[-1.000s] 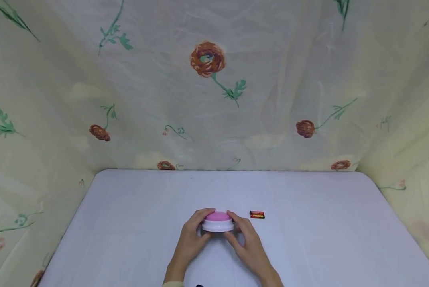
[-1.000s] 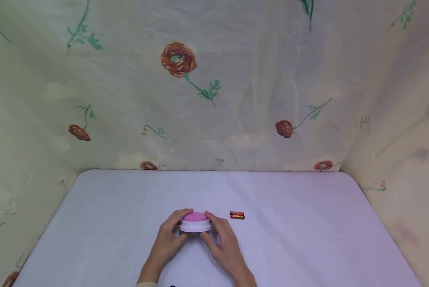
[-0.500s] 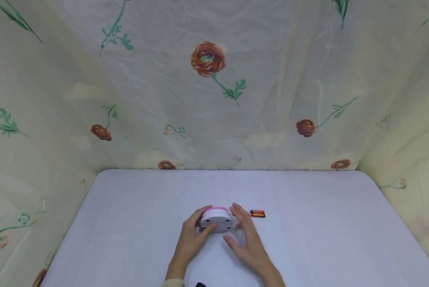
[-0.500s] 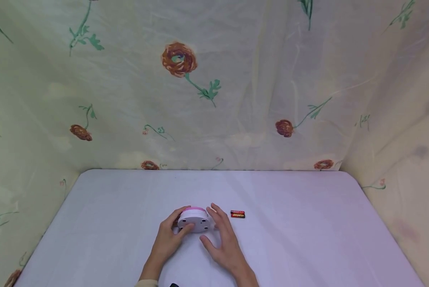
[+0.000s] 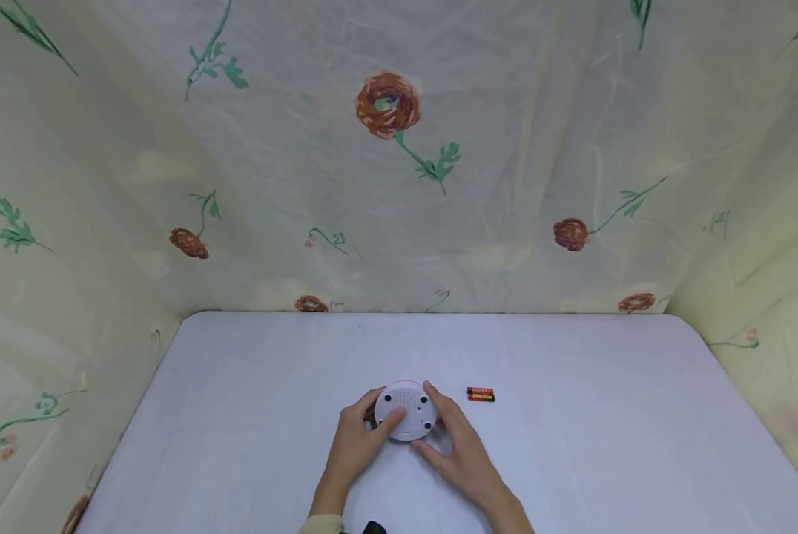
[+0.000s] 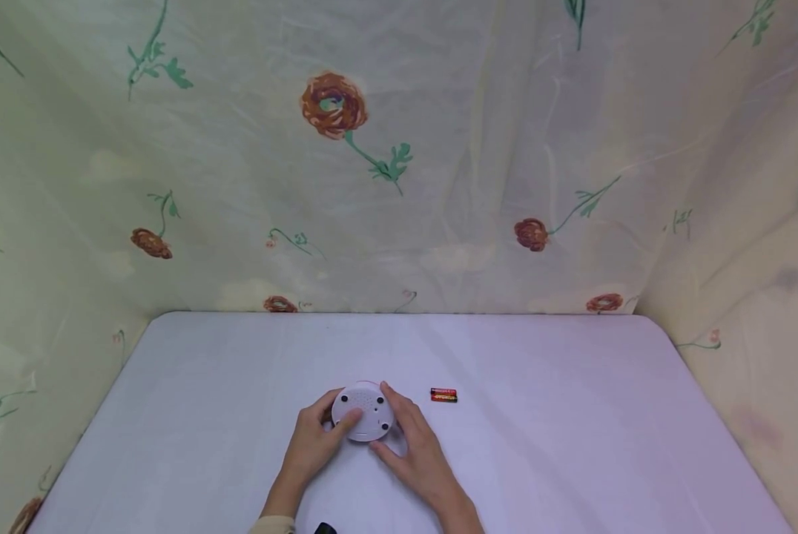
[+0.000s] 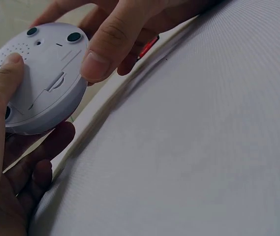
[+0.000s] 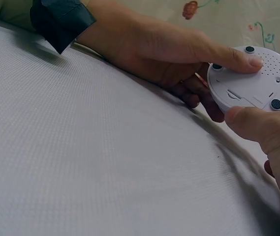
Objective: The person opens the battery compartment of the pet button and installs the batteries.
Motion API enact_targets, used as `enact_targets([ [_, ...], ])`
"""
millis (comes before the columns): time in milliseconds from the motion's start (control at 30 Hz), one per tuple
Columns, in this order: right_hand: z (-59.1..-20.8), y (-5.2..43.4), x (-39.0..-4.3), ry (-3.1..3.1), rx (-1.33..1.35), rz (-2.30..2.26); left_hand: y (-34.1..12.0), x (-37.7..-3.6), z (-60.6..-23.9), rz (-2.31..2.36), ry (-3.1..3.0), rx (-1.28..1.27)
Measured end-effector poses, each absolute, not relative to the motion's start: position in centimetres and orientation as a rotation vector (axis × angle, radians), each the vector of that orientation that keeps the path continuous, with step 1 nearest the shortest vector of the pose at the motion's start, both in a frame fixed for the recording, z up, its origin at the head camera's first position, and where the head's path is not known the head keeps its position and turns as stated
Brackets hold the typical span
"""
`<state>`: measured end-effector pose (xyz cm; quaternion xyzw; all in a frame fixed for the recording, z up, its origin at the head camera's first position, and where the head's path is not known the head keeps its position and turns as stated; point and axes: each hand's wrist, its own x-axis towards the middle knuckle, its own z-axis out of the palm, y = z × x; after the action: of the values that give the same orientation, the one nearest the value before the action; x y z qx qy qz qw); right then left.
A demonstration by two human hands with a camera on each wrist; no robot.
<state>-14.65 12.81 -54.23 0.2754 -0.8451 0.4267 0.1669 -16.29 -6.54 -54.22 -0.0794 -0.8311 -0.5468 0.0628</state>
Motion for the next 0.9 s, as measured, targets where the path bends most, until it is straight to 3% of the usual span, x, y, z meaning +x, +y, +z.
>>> enact_targets([
  [600, -54.28, 12.78, -14.65, -2.434, 0.808, 1.221, -6.61, -16.46, -54.29, -1.688, -2.578, -0.2],
  [900, -54.47, 12.86, -14.51, -2.502, 0.68, 1.312, -6.71, -16.26, -53.87, -1.635, -2.629, -0.258],
])
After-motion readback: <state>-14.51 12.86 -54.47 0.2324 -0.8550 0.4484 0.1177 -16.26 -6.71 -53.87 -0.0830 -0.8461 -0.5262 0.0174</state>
